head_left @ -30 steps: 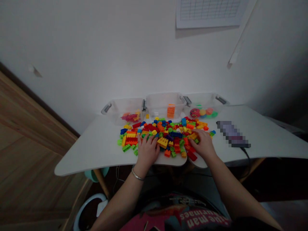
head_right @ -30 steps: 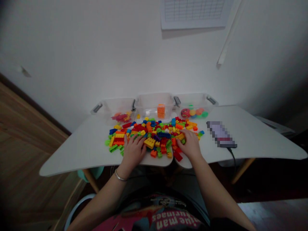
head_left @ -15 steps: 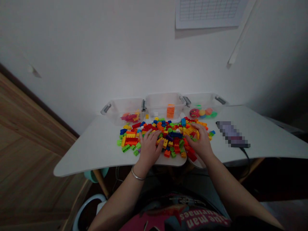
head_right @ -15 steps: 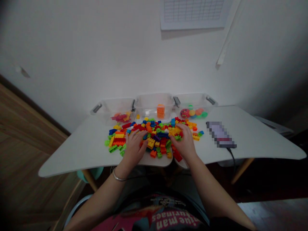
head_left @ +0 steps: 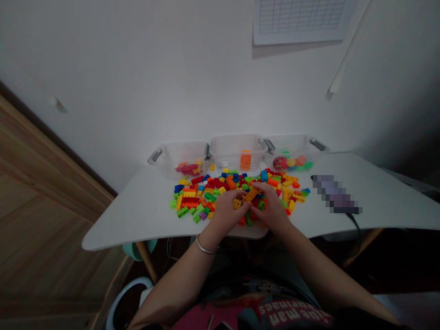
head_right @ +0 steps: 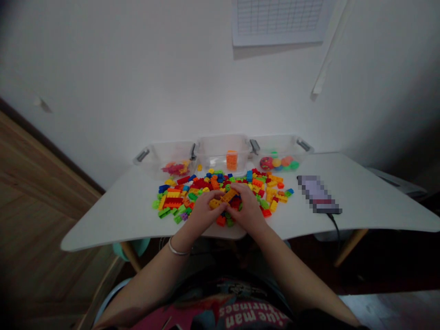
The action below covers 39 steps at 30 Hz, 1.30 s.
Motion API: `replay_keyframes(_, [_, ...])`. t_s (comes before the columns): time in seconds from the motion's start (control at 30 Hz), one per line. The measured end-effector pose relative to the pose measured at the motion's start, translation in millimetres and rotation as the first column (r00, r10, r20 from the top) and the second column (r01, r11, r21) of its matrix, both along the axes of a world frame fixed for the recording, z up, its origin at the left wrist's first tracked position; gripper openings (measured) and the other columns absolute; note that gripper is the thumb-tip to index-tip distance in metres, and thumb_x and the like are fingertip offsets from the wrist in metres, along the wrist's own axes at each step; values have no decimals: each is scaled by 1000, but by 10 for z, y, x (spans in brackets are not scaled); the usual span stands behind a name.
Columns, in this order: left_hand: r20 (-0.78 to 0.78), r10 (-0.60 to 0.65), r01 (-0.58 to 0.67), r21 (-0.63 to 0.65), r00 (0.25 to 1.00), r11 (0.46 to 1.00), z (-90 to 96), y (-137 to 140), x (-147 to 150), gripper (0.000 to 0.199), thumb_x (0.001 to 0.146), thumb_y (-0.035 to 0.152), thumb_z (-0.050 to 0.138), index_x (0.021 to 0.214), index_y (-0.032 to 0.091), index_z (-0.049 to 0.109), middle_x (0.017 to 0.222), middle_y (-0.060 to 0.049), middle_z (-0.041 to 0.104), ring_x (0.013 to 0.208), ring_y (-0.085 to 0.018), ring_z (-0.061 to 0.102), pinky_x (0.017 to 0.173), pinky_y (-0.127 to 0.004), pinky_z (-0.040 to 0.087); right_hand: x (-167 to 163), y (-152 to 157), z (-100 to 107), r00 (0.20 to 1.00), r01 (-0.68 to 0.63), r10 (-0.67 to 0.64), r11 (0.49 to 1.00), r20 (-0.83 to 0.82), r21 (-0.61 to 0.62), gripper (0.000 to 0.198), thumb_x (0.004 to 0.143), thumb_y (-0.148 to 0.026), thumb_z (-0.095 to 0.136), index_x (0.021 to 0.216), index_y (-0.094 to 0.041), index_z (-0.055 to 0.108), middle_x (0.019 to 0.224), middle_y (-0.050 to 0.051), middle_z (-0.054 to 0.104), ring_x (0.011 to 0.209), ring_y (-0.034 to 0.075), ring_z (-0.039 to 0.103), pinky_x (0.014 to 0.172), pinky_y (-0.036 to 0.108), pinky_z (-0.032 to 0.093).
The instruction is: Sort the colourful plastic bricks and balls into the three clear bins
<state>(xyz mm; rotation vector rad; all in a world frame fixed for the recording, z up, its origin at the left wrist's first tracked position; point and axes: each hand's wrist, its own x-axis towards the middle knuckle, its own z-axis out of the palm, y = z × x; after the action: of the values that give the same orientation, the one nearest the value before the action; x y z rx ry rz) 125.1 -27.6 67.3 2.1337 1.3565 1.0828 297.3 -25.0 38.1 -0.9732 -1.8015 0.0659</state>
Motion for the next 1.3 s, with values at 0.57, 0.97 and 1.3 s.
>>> replay_keyframes(0.57, [249,617,-665,277,746,693,569,820,-1358,34,87,31,57,118,19,60,111,-6,68,100,-18,63,92,-32,47,788,86,-340,889,395,-401,916,222,71,23,88,-28,54,107,-21,65,113,10,69,106,29,60,98,51,44])
replay_keyframes(0.97, [-263,724,-647,326,638,689,716,1104,-1545,36,85,39,63,118,24,70,99,-7,75,106,-32,61,99,-47,38,783,117,-403,897,405,-405,914,179,40,24,91,-29,50,106,-18,64,109,12,69,104,29,61,94,49,46])
replay_keyframes(1.3, [-359,698,-620,322,620,715,453,1194,-1374,43,92,30,46,131,17,60,118,-17,67,114,-33,57,98,-45,43,785,124,-411,900,404,-405,914,164,39,23,90,-29,50,106,-19,64,107,11,70,103,29,61,93,50,46])
